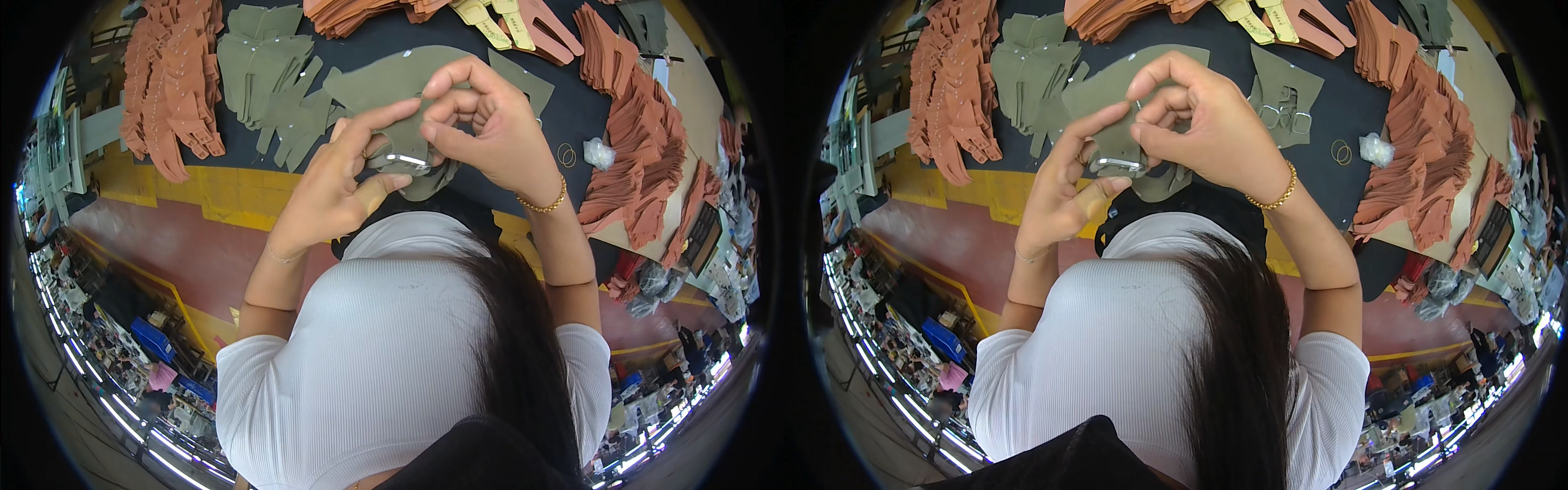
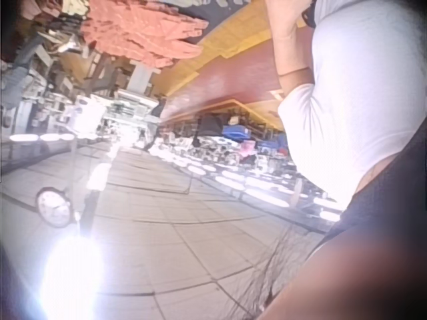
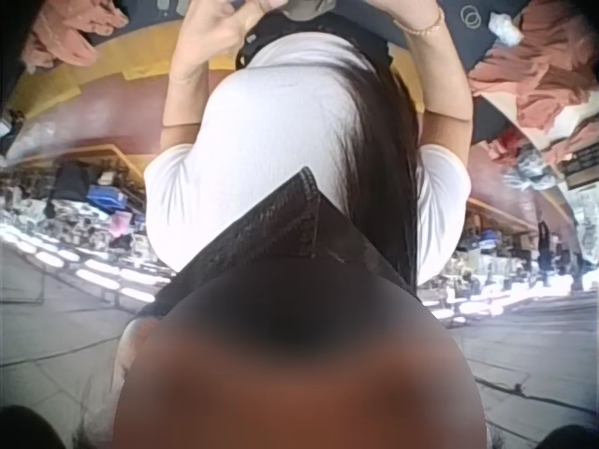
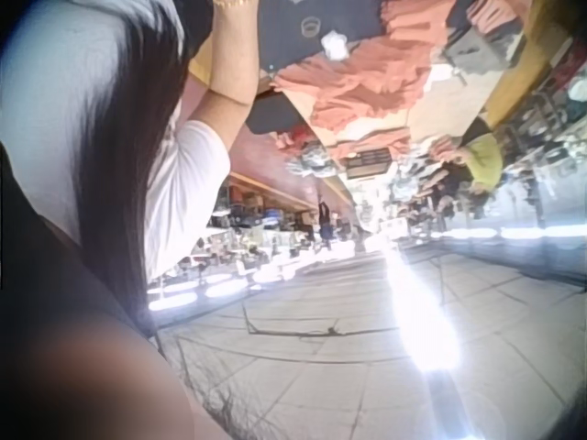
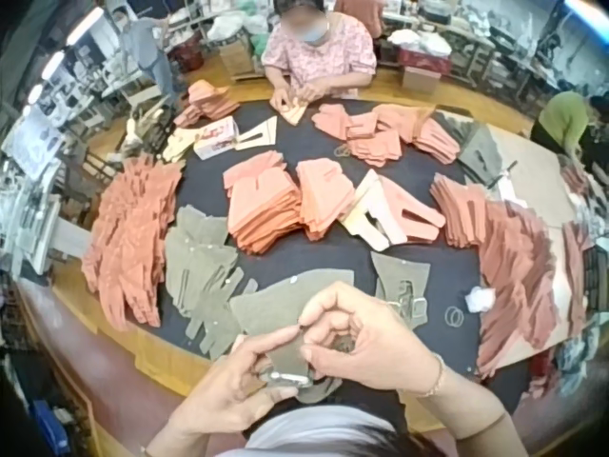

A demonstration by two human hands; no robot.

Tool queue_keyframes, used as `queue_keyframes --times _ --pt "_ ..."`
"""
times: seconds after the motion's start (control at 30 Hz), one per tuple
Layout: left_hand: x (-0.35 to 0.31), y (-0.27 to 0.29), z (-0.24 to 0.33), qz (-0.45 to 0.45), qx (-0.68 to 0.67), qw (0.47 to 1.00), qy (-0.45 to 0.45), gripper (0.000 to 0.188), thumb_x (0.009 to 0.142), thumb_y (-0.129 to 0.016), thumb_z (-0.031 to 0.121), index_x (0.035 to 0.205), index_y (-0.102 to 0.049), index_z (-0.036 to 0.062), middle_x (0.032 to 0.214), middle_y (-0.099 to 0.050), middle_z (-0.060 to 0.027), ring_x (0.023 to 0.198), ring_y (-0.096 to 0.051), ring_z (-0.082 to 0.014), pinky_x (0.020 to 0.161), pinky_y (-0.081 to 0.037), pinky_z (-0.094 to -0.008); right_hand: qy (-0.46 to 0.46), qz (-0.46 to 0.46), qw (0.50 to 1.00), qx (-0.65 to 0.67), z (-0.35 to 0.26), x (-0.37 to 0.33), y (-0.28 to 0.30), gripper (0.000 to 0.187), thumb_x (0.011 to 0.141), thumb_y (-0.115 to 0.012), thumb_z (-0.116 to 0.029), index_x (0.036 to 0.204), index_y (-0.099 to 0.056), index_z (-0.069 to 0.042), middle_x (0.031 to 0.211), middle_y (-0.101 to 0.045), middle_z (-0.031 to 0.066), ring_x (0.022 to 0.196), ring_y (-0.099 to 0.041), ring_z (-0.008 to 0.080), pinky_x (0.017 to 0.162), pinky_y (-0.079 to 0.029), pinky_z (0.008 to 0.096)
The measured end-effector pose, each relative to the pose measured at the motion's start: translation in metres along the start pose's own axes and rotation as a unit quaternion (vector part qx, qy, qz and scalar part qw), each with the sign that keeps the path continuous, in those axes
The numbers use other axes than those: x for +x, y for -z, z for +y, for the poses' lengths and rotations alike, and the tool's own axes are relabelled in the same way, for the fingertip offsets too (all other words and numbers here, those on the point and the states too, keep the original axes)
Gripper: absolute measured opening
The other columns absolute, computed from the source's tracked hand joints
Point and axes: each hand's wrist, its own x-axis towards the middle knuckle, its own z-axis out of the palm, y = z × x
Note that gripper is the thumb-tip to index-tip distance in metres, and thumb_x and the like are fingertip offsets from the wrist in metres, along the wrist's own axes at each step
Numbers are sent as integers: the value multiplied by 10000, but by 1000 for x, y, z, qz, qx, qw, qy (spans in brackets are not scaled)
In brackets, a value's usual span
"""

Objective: The person assembles olive-green fabric pieces with metal buckles at a worktable. They pick up fabric pieces, thread buckles through slots, and stack completed units. Other fabric pieces in various colors are visible on the table, and coworkers are present in the background.

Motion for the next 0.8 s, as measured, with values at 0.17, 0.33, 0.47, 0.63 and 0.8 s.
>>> queue_keyframes --times 0.17,0.33,0.47,0.63,0.8 --pt "3 -1 -1 -6 -63 998 0 681 797 -649 -98 1414 -433 94 1230 -509 -94 1086 -555 -165 979 -438 -319 17 -7 1000 -8 -1 -2 1 386 856 -631 54 1207 -485 -10 820 -657 42 698 -628 88 638 -520 219" --pt "3 0 -3 -7 -73 997 14 683 800 -633 -107 1422 -419 78 1321 -492 -90 1137 -544 -172 1021 -403 -324 10 14 1000 9 3 -1 0 434 840 -631 32 1246 -484 -19 804 -656 46 688 -628 91 629 -515 228" --pt "5 -3 -6 5 -39 999 -6 725 800 -627 -110 1452 -379 86 1316 -507 -115 1136 -555 -186 1025 -392 -325 35 15 999 -16 10 1 -3 460 837 -638 13 1268 -481 -27 808 -645 43 707 -627 91 639 -516 234" --pt "7 -8 -10 6 -132 991 -8 877 811 -608 -123 1532 -170 117 1295 -544 -172 1166 -558 -216 1027 -391 -330 36 43 998 13 11 -1 -2 481 846 -646 -3 1295 -476 -39 803 -633 32 713 -618 89 643 -518 239" --pt "8 -15 -13 34 -124 992 -12 968 815 -597 -137 1546 -20 130 1267 -569 -206 1165 -576 -233 1001 -429 -338 43 47 993 -98 11 2 -6 534 842 -638 5 1338 -444 -32 794 -634 35 689 -618 93 632 -516 237"
